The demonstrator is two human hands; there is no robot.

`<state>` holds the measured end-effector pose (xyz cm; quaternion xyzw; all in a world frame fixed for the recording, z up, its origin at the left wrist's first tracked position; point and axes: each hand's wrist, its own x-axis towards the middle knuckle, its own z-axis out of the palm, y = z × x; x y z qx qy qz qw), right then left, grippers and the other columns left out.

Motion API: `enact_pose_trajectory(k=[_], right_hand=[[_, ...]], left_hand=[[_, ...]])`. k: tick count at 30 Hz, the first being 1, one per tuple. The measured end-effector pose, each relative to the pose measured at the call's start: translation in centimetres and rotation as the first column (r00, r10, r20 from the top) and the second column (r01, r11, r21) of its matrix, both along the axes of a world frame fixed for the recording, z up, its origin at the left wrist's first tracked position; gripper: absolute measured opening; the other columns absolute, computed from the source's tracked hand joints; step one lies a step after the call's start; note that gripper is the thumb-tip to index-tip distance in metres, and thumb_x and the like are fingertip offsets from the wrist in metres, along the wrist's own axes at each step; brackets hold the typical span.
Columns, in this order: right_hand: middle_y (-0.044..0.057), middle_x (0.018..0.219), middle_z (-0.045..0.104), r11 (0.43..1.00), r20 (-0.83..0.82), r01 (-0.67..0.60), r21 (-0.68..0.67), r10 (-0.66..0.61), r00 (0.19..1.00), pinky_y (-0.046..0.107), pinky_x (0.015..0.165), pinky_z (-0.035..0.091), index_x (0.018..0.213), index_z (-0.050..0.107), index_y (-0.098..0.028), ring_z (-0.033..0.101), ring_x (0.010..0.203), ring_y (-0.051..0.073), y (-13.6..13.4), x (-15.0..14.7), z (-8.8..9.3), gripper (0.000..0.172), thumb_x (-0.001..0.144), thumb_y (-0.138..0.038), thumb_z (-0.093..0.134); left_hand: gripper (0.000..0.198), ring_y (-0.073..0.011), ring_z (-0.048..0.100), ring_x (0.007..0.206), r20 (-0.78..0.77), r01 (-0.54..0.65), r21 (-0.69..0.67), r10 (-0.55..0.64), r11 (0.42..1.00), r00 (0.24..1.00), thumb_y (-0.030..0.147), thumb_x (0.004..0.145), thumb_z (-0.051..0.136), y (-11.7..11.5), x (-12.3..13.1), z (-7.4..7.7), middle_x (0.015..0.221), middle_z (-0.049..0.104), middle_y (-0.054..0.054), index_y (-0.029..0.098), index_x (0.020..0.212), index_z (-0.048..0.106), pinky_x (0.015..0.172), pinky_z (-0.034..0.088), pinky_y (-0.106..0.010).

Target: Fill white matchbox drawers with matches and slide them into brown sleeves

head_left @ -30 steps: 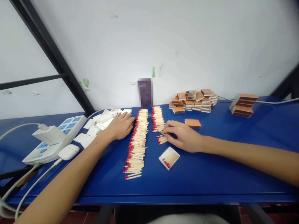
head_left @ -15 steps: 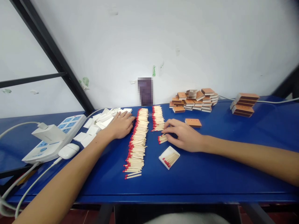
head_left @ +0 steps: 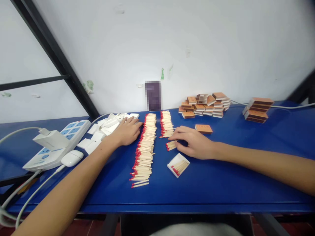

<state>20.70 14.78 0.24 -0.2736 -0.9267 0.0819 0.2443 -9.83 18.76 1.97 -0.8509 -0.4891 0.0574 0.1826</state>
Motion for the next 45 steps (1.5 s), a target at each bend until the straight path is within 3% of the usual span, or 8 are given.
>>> enact_pose_trajectory(k=[13, 21, 24, 32, 38, 45], right_hand=[[0.009, 0.098, 0.068, 0.993, -0.119, -0.114, 0.037, 0.117, 0.986, 0.034, 0.081, 0.049, 0.107, 0.065, -0.017, 0.061, 0.09, 0.019, 0.0, 0.1, -0.2, 0.025, 0.088, -0.011, 0.05], [0.006, 0.093, 0.064, 0.98, -0.1, -0.057, -0.192, 0.038, 0.994, 0.027, 0.067, 0.047, 0.108, 0.068, -0.016, 0.057, 0.074, 0.015, 0.2, 0.1, 0.8, 0.026, 0.084, -0.023, 0.064], [0.006, 0.097, 0.062, 0.974, -0.038, -0.055, -0.221, 0.048, 0.998, 0.028, 0.068, 0.046, 0.108, 0.068, -0.016, 0.056, 0.075, 0.015, 0.4, 0.0, 1.3, 0.03, 0.081, -0.028, 0.068], [0.005, 0.094, 0.063, 0.97, 0.204, -0.067, -0.232, 0.116, 0.972, 0.027, 0.07, 0.041, 0.095, 0.065, -0.016, 0.054, 0.078, 0.016, 0.5, -0.7, 3.9, 0.023, 0.076, -0.028, 0.067], [0.004, 0.077, 0.064, 0.98, 0.503, -0.086, -0.181, 0.167, 0.848, 0.027, 0.059, 0.033, 0.082, 0.065, -0.016, 0.052, 0.069, 0.016, 1.0, -2.2, 6.4, 0.014, 0.072, -0.025, 0.063], [0.002, 0.071, 0.061, 0.973, 0.6, -0.059, -0.222, 0.183, 0.779, 0.026, 0.053, 0.028, 0.076, 0.065, -0.016, 0.048, 0.061, 0.014, 1.0, -2.1, 7.6, 0.009, 0.07, -0.021, 0.06]], left_hand=[[0.043, -0.0342, 0.041, 0.134, 0.002, -0.004, -0.005, 0.004, 1.0, 1.0, 0.028, 0.098, 0.032, 0.3, -0.3, -0.3, 0.142, 0.049, -0.015, 0.015, 0.134, 0.051, 0.111, 0.031, -0.055], [0.043, -0.0356, 0.04, 0.136, 0.018, -0.004, -0.001, 0.004, 1.0, 1.0, 0.028, 0.097, 0.033, 0.3, -0.3, -0.3, 0.144, 0.048, -0.015, 0.016, 0.135, 0.051, 0.111, 0.031, -0.057], [0.043, -0.036, 0.04, 0.136, 0.031, -0.005, 0.001, 0.005, 1.0, 1.0, 0.027, 0.097, 0.035, 0.3, -0.3, -0.3, 0.143, 0.05, -0.015, 0.017, 0.135, 0.051, 0.11, 0.031, -0.058], [0.039, -0.0327, 0.044, 0.132, 0.04, -0.007, -0.002, 0.007, 1.0, 0.999, 0.026, 0.098, 0.036, -0.2, 0.0, 0.0, 0.139, 0.052, -0.015, 0.017, 0.13, 0.055, 0.111, 0.032, -0.054], [0.04, -0.0347, 0.042, 0.134, 0.047, -0.018, 0.0, 0.018, 1.0, 0.999, 0.026, 0.097, 0.037, -0.2, -0.1, -0.1, 0.141, 0.051, -0.016, 0.016, 0.132, 0.054, 0.112, 0.03, -0.056], [0.039, -0.0335, 0.042, 0.135, 0.059, -0.012, 0.005, 0.011, 1.0, 0.998, 0.026, 0.097, 0.037, -0.2, -0.1, -0.1, 0.141, 0.051, -0.015, 0.018, 0.132, 0.053, 0.112, 0.03, -0.057]])
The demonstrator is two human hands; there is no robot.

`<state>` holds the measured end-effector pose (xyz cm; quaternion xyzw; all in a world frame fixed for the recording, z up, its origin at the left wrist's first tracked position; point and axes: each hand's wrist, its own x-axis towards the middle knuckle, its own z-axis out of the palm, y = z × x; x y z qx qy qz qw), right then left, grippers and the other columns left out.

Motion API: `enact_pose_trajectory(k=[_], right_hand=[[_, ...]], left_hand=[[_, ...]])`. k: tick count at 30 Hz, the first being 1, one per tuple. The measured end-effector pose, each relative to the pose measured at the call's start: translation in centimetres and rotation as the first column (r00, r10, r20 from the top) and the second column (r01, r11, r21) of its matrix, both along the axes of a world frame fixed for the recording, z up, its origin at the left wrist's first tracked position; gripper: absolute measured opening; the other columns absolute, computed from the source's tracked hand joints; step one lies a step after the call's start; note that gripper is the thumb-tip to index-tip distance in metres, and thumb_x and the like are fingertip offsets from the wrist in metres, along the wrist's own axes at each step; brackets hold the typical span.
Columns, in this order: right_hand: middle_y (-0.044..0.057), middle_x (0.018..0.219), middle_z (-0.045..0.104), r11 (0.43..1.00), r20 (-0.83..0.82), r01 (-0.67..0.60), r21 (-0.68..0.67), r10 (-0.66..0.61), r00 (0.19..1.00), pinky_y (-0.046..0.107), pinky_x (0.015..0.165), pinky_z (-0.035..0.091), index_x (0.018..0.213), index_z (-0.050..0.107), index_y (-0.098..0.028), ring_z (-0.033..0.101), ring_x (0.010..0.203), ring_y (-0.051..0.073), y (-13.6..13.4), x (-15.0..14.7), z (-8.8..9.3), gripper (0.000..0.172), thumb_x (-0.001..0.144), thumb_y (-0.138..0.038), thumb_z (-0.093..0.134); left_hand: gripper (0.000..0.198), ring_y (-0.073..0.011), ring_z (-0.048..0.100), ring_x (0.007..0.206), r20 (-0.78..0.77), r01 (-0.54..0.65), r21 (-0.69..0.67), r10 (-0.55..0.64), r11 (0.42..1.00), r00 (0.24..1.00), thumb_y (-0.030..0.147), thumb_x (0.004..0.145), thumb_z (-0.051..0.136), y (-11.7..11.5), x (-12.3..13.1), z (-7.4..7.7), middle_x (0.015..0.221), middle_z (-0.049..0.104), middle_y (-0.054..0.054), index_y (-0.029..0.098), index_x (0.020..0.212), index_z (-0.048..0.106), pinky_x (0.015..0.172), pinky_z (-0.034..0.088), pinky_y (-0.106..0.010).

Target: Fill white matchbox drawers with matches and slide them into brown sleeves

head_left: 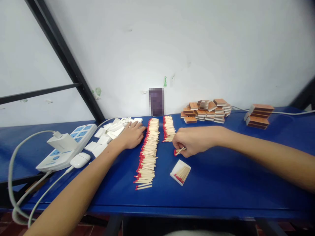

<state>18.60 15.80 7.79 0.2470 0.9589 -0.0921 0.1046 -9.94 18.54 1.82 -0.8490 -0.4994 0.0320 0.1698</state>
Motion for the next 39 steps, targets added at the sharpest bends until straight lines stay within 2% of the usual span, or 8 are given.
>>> enact_pose_trajectory(k=[5, 10, 16, 24, 31, 39], right_hand=[[0.002, 0.07, 0.057, 0.999, 0.038, 0.032, -0.01, -0.032, 0.999, 0.026, 0.052, 0.028, 0.078, 0.066, -0.016, 0.046, 0.061, 0.014, -0.2, 0.6, 0.3, 0.011, 0.069, -0.021, 0.062], [0.001, 0.068, 0.055, 1.0, 0.004, -0.012, -0.002, 0.012, 1.0, 0.026, 0.053, 0.028, 0.077, 0.066, -0.017, 0.045, 0.062, 0.014, 0.1, 0.9, 0.0, 0.011, 0.068, -0.018, 0.061], [0.001, 0.07, 0.055, 1.0, 0.026, -0.004, -0.02, 0.005, 1.0, 0.026, 0.054, 0.026, 0.078, 0.064, -0.018, 0.044, 0.061, 0.013, 0.4, 1.3, -0.2, 0.008, 0.07, -0.021, 0.063], [0.0, 0.066, 0.051, 0.997, 0.085, 0.054, -0.047, -0.05, 0.995, 0.028, 0.05, 0.023, 0.071, 0.061, -0.018, 0.039, 0.052, 0.011, 0.3, 1.1, 0.0, 0.005, 0.072, -0.023, 0.062], [-0.002, 0.064, 0.051, 0.996, 0.015, 0.006, -0.089, -0.005, 1.0, 0.026, 0.052, 0.027, 0.067, 0.056, -0.018, 0.044, 0.059, 0.012, 0.5, 1.1, 0.2, 0.009, 0.07, -0.02, 0.064], [-0.004, 0.063, 0.055, 0.979, -0.15, -0.091, -0.182, 0.064, 0.987, 0.023, 0.053, 0.032, 0.07, 0.059, -0.017, 0.045, 0.055, 0.008, -0.9, 0.8, 1.9, 0.007, 0.072, -0.011, 0.061]], left_hand=[[0.04, -0.0335, 0.043, 0.134, -0.009, 0.009, -0.004, -0.009, 1.0, 1.0, 0.026, 0.097, 0.035, 0.0, 0.0, 0.2, 0.142, 0.05, -0.016, 0.016, 0.131, 0.054, 0.111, 0.032, -0.055], [0.041, -0.032, 0.042, 0.134, -0.027, 0.005, -0.01, -0.005, 1.0, 1.0, 0.027, 0.098, 0.033, 0.1, 0.0, 0.2, 0.142, 0.05, -0.014, 0.017, 0.133, 0.052, 0.111, 0.031, -0.054], [0.042, -0.0325, 0.042, 0.133, -0.041, 0.001, -0.016, -0.002, 1.0, 0.999, 0.029, 0.099, 0.031, 0.2, 0.1, 0.2, 0.142, 0.049, -0.015, 0.016, 0.134, 0.051, 0.111, 0.032, -0.054], [0.041, -0.032, 0.041, 0.135, -0.035, -0.004, -0.008, 0.003, 1.0, 0.999, 0.028, 0.099, 0.032, 0.1, 0.0, 0.2, 0.142, 0.049, -0.014, 0.018, 0.133, 0.052, 0.112, 0.031, -0.053], [0.04, -0.0322, 0.042, 0.135, -0.014, -0.002, -0.016, 0.002, 1.0, 1.0, 0.028, 0.098, 0.034, 0.1, 0.0, 0.1, 0.142, 0.049, -0.014, 0.017, 0.132, 0.053, 0.112, 0.03, -0.054], [0.04, -0.0331, 0.041, 0.135, -0.012, 0.002, -0.009, -0.003, 1.0, 1.0, 0.027, 0.098, 0.034, 0.1, -0.1, 0.1, 0.141, 0.05, -0.014, 0.017, 0.133, 0.053, 0.112, 0.031, -0.054]])
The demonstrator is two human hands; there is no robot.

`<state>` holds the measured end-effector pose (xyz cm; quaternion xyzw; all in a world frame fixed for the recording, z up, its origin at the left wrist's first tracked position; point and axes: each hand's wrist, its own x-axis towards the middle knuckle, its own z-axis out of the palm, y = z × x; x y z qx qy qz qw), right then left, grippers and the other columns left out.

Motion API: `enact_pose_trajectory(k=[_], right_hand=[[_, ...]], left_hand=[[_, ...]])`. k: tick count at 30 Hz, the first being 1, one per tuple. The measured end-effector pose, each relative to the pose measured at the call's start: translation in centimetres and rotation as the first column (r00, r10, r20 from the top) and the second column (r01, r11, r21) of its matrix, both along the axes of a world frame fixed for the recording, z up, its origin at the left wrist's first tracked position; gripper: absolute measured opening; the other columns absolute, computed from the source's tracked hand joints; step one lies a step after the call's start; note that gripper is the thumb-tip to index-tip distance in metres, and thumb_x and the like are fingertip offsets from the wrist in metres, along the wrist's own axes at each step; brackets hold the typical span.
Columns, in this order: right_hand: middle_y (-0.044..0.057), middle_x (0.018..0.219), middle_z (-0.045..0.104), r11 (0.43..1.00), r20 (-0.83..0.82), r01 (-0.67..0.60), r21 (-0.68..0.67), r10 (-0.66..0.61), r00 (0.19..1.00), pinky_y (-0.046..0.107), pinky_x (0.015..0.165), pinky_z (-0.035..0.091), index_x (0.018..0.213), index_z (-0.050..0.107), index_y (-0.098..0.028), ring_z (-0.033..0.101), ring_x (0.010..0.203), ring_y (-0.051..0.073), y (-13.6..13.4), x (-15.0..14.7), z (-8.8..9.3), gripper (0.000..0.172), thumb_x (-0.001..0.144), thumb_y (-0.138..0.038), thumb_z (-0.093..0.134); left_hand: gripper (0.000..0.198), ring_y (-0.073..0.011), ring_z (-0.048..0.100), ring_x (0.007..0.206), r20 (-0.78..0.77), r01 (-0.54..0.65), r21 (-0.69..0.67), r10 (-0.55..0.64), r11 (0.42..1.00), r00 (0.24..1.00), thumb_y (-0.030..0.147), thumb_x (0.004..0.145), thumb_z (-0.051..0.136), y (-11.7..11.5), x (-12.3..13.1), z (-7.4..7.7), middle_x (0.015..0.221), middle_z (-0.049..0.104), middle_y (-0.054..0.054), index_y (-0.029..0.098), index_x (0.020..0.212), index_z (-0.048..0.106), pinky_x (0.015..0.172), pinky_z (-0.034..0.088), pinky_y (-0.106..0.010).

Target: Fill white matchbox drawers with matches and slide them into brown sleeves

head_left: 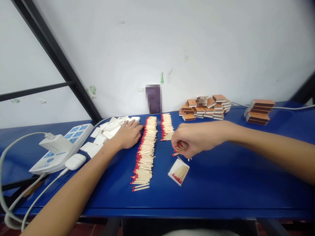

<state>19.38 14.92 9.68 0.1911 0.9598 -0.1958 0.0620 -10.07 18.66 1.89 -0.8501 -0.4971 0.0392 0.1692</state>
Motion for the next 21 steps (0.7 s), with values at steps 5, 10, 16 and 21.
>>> enact_pose_trajectory(k=[5, 10, 16, 21], right_hand=[[-0.002, 0.071, 0.062, 1.0, 0.001, -0.011, -0.012, 0.011, 1.0, 0.024, 0.054, 0.033, 0.075, 0.063, -0.017, 0.051, 0.062, 0.011, -1.6, -0.2, -0.2, 0.006, 0.074, -0.011, 0.063], [0.0, 0.076, 0.062, 0.996, 0.074, -0.046, 0.075, 0.04, 0.996, 0.026, 0.05, 0.028, 0.071, 0.058, -0.018, 0.05, 0.061, 0.012, -3.3, -0.5, -1.1, 0.01, 0.076, -0.012, 0.063], [0.002, 0.075, 0.059, 0.949, 0.158, -0.169, 0.267, 0.13, 0.979, 0.028, 0.047, 0.025, 0.07, 0.059, -0.017, 0.043, 0.055, 0.011, -4.6, -0.8, -0.9, 0.016, 0.085, -0.01, 0.059], [0.002, 0.078, 0.06, 0.949, 0.14, -0.173, 0.262, 0.14, 0.98, 0.028, 0.047, 0.027, 0.081, 0.061, -0.017, 0.046, 0.058, 0.012, -4.8, -0.4, -0.7, 0.011, 0.089, -0.012, 0.056]], left_hand=[[0.04, -0.0326, 0.041, 0.136, 0.008, -0.005, -0.002, 0.005, 1.0, 1.0, 0.027, 0.098, 0.035, 0.0, 0.1, 0.0, 0.144, 0.049, -0.014, 0.018, 0.133, 0.052, 0.112, 0.03, -0.054], [0.041, -0.0326, 0.041, 0.136, -0.002, -0.012, -0.004, 0.012, 1.0, 1.0, 0.027, 0.097, 0.035, 0.0, 0.2, 0.0, 0.143, 0.049, -0.014, 0.018, 0.134, 0.052, 0.112, 0.031, -0.055], [0.042, -0.033, 0.041, 0.135, -0.034, -0.013, -0.005, 0.012, 1.0, 0.999, 0.027, 0.098, 0.033, 0.1, 0.2, 0.1, 0.144, 0.048, -0.015, 0.017, 0.134, 0.052, 0.112, 0.032, -0.054], [0.042, -0.0338, 0.041, 0.136, -0.047, -0.012, -0.004, 0.011, 1.0, 0.999, 0.027, 0.098, 0.033, 0.0, 0.3, 0.2, 0.144, 0.048, -0.015, 0.016, 0.134, 0.052, 0.112, 0.031, -0.054]])
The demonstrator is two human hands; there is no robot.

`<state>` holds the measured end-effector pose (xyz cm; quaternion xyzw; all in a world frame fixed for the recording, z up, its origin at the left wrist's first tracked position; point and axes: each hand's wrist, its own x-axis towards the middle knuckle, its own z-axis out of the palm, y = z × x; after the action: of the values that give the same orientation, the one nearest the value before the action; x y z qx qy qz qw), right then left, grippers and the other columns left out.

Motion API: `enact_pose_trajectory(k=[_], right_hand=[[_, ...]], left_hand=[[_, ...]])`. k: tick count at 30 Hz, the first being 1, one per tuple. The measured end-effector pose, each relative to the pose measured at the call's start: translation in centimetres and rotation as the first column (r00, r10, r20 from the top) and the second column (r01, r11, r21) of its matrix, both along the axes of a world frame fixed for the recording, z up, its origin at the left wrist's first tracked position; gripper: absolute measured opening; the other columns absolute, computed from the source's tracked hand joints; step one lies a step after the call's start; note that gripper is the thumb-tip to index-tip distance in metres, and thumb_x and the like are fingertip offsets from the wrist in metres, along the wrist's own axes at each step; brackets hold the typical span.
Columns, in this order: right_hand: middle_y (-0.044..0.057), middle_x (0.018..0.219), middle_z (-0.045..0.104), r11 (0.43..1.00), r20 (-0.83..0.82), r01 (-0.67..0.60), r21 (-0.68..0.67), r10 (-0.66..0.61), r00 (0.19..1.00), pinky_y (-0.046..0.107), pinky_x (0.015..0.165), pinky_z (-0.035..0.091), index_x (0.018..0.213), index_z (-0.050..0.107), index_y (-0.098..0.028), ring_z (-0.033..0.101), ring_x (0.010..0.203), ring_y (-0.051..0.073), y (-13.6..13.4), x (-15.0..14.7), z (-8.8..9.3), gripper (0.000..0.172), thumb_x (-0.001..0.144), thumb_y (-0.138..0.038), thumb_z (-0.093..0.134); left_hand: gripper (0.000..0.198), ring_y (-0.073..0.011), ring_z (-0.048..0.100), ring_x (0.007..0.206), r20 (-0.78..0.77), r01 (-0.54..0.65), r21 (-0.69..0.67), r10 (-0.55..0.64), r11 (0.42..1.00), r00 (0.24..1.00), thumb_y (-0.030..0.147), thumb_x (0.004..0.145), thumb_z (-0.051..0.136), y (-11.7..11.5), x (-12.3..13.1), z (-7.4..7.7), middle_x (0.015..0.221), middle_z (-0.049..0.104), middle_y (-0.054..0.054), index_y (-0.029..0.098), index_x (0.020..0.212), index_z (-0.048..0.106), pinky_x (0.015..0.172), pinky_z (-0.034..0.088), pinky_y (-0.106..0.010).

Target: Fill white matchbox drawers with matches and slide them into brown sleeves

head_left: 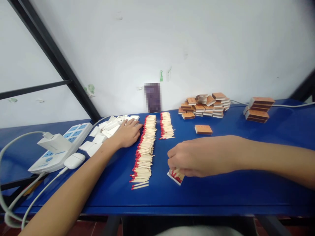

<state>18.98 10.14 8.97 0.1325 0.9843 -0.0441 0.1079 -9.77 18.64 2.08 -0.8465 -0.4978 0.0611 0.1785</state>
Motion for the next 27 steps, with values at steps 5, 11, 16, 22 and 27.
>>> enact_pose_trajectory(k=[5, 11, 16, 22, 27], right_hand=[[0.001, 0.076, 0.058, 1.0, -0.062, -0.007, -0.027, 0.006, 0.998, 0.028, 0.046, 0.025, 0.08, 0.06, -0.018, 0.045, 0.056, 0.012, 0.0, 0.3, 0.1, 0.012, 0.086, -0.008, 0.058], [0.0, 0.078, 0.057, 0.997, -0.091, -0.036, -0.067, 0.03, 0.995, 0.026, 0.051, 0.029, 0.077, 0.057, -0.017, 0.045, 0.06, 0.011, 0.1, 0.3, 0.7, 0.017, 0.085, -0.003, 0.054], [0.0, 0.076, 0.054, 0.993, -0.1, -0.118, 0.024, 0.12, 0.988, 0.027, 0.053, 0.027, 0.081, 0.057, -0.016, 0.041, 0.059, 0.012, -0.3, -0.3, 0.8, 0.019, 0.084, 0.002, 0.052], [0.001, 0.081, 0.058, 0.97, -0.083, -0.16, 0.183, 0.178, 0.981, 0.029, 0.056, 0.028, 0.087, 0.06, -0.016, 0.044, 0.064, 0.014, -0.9, -0.8, 0.8, 0.02, 0.087, 0.002, 0.051], [0.0, 0.075, 0.057, 0.931, 0.011, -0.218, 0.292, 0.224, 0.974, 0.031, 0.058, 0.029, 0.09, 0.06, -0.016, 0.042, 0.059, 0.015, -1.2, -0.8, 0.3, 0.023, 0.087, 0.003, 0.049]], left_hand=[[0.042, -0.0344, 0.041, 0.136, -0.007, -0.004, -0.005, 0.004, 1.0, 1.0, 0.027, 0.099, 0.033, 0.0, 0.0, 0.0, 0.145, 0.047, -0.015, 0.015, 0.135, 0.05, 0.112, 0.031, -0.054], [0.043, -0.0335, 0.041, 0.135, -0.01, -0.008, -0.01, 0.008, 1.0, 1.0, 0.027, 0.098, 0.032, 0.0, 0.1, 0.1, 0.145, 0.047, -0.015, 0.015, 0.136, 0.05, 0.112, 0.032, -0.054], [0.043, -0.0334, 0.04, 0.136, -0.004, -0.009, -0.014, 0.009, 1.0, 1.0, 0.026, 0.098, 0.032, 0.0, 0.1, 0.1, 0.145, 0.047, -0.015, 0.014, 0.136, 0.05, 0.112, 0.031, -0.054], [0.043, -0.0334, 0.04, 0.135, -0.003, -0.007, -0.015, 0.007, 1.0, 1.0, 0.027, 0.098, 0.032, -0.1, 0.2, 0.1, 0.144, 0.048, -0.015, 0.015, 0.135, 0.051, 0.112, 0.031, -0.055], [0.041, -0.0323, 0.042, 0.133, -0.006, -0.011, -0.016, 0.011, 1.0, 1.0, 0.027, 0.099, 0.032, -0.2, 0.3, 0.3, 0.142, 0.049, -0.014, 0.016, 0.133, 0.052, 0.111, 0.033, -0.053]])
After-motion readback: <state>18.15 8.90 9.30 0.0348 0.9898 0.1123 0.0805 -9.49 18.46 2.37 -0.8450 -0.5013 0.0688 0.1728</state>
